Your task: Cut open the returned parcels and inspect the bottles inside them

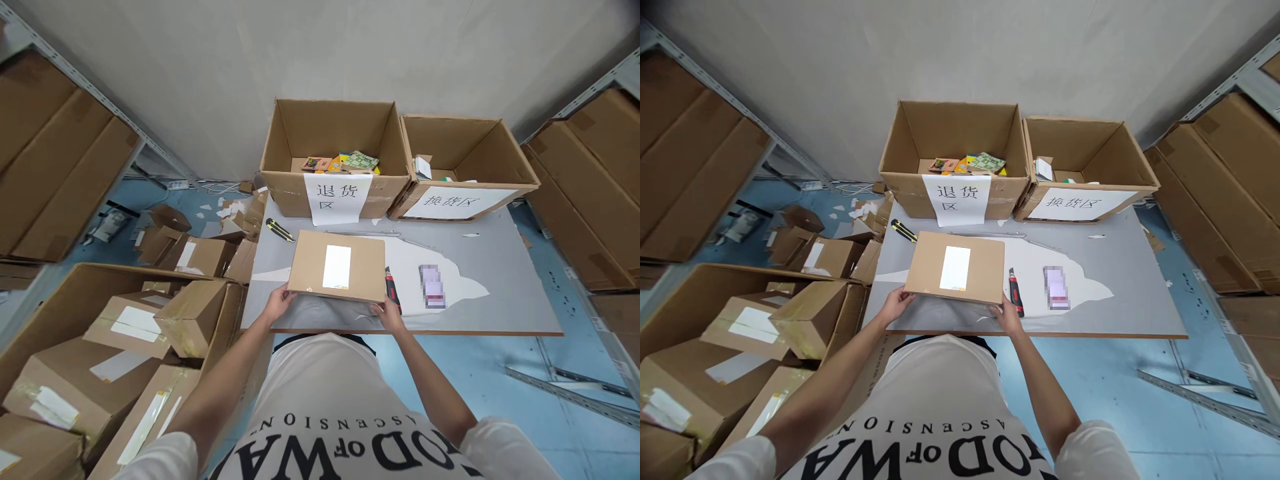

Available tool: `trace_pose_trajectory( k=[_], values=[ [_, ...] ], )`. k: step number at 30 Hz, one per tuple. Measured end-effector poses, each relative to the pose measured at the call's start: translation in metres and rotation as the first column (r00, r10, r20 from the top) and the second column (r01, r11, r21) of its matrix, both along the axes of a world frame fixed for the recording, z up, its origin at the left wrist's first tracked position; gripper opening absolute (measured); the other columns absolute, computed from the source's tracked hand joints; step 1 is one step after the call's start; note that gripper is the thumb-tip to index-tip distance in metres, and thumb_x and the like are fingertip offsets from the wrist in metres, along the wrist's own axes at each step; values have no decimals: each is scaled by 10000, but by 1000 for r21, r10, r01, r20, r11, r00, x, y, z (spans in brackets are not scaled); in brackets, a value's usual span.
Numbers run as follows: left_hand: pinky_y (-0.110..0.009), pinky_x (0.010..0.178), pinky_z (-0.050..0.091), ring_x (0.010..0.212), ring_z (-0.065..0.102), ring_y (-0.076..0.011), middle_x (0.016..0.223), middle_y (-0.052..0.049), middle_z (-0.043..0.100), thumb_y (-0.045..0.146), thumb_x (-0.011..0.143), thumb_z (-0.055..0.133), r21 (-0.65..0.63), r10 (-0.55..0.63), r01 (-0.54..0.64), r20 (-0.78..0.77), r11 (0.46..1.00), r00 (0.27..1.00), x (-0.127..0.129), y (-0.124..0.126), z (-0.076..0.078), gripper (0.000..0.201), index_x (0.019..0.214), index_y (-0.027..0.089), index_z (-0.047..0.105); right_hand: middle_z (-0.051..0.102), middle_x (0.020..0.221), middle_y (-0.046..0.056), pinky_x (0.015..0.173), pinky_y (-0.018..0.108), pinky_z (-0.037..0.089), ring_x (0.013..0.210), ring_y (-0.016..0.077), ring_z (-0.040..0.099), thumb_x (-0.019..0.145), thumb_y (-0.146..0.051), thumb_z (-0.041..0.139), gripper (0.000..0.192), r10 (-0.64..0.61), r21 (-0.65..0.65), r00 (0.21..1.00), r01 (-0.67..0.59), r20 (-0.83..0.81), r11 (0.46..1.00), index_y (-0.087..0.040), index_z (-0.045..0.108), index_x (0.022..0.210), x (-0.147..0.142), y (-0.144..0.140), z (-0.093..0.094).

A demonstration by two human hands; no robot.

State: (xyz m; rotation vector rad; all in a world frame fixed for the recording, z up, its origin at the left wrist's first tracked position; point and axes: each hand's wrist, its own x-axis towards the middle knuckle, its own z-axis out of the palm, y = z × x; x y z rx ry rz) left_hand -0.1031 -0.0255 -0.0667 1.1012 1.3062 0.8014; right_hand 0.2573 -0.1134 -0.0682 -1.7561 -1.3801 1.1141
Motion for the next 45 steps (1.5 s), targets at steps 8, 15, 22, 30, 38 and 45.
trace_pose_trajectory(
  k=[8,15,22,30,38,45],
  values=[
    [-449,946,445,916,644,-293,825,-93,720,492,572,731,45,-13,17,-90,999,996,1,1,0,344,741,196,682,704,1001,118,875,425,502,967,280,656,784,-416,536,490,-31,-4,998,31,-55,1000,-168,563,1206,0,8,-4],
    [-341,836,481,864,636,-257,847,-85,716,419,646,679,143,53,-27,-183,989,982,9,15,38,317,825,158,697,699,1016,100,825,360,490,900,244,646,782,-462,546,418,-20,116,1000,18,22,993,-173,630,1073,20,44,38],
    [-217,655,448,756,623,-175,832,-29,717,438,811,534,352,40,133,-443,926,896,12,23,85,398,974,116,701,680,687,49,577,240,377,583,148,516,840,-561,455,483,-30,131,926,-21,375,991,-159,702,941,36,57,106],
    [-271,712,502,837,682,-235,945,-54,737,488,784,574,307,134,15,-459,952,878,15,12,76,412,961,155,737,496,448,2,511,245,297,491,131,405,832,-665,370,614,-24,33,910,12,414,999,-169,665,624,23,49,94],
    [-309,758,526,897,684,-256,993,-60,727,436,744,630,196,34,65,-464,979,885,15,28,74,469,1118,157,677,637,544,42,558,254,356,576,179,564,830,-642,392,593,-11,-11,915,16,404,1000,-172,749,772,23,73,83],
    [-374,877,527,987,662,-272,1103,-114,686,445,682,702,180,88,-44,-246,983,965,16,33,59,575,1151,116,652,688,597,63,603,275,414,608,204,618,769,-668,486,602,-115,-53,935,140,335,989,-155,749,943,23,82,76]
  ],
)
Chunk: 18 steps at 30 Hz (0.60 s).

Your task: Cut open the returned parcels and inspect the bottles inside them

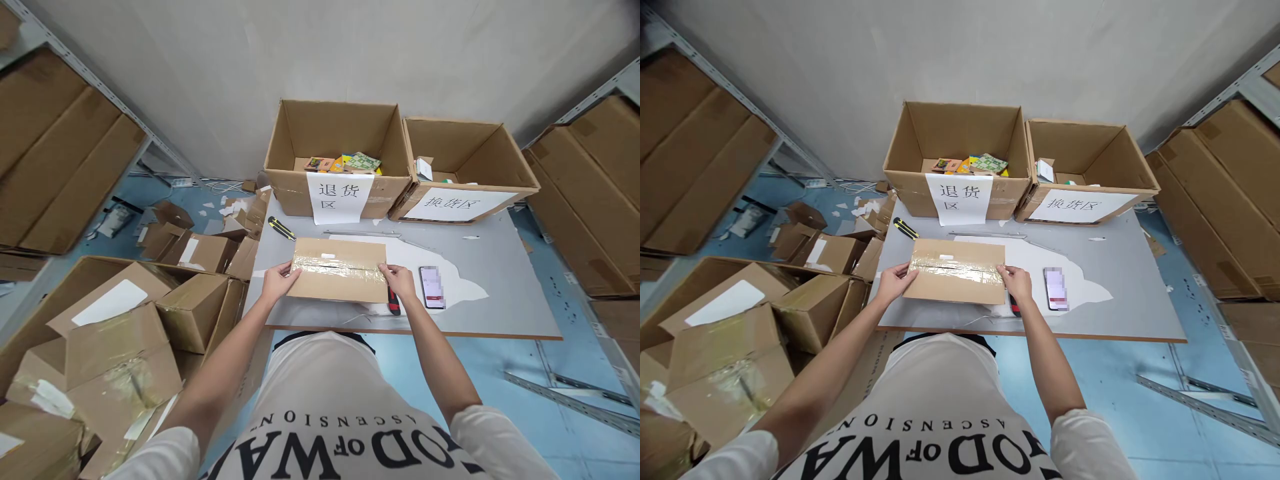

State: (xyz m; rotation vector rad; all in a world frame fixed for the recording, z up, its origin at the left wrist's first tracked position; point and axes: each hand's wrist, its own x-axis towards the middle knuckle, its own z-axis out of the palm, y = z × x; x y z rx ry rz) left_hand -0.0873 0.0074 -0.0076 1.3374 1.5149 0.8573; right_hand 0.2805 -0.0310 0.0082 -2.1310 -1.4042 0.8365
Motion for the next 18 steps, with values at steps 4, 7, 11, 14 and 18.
trace_pose_trajectory(
  k=[4,7,11,14,18],
  values=[
    [-411,942,497,1028,645,-279,1128,-129,673,474,670,717,5,44,-44,61,999,997,0,-3,-9,600,1144,111,653,738,792,91,683,285,450,750,229,652,751,-659,520,569,-71,57,994,76,-77,996,-160,749,897,-3,-3,-6],
    [-420,965,479,1074,621,-285,1171,-148,649,494,666,721,-17,52,-50,140,999,989,-3,-7,-12,643,1166,100,633,738,864,99,745,308,476,824,249,657,750,-658,520,566,-122,96,978,140,-169,986,-152,740,878,-4,-10,-17],
    [-447,944,487,1123,590,-294,1237,-142,611,572,715,637,-109,102,-80,220,991,970,-12,-16,-20,648,1184,126,618,720,979,117,822,373,511,872,247,675,815,-620,439,593,-155,113,894,221,-420,969,-132,680,1050,3,-30,-41],
    [-471,982,454,1154,568,-298,1253,-130,602,566,716,622,-118,81,-54,237,992,968,-20,-28,-34,628,1177,139,623,640,1195,128,944,410,470,1051,247,631,801,-521,519,571,-91,152,884,178,-458,972,-167,569,1246,8,-53,-62],
    [-465,1064,365,1179,547,-312,1185,-132,645,519,599,728,-83,-89,108,209,991,974,-22,-47,-57,643,1111,137,654,517,1364,83,1040,431,390,1221,253,517,691,-370,685,778,135,156,901,-76,-412,985,-237,392,1400,3,-78,-80]
  ],
)
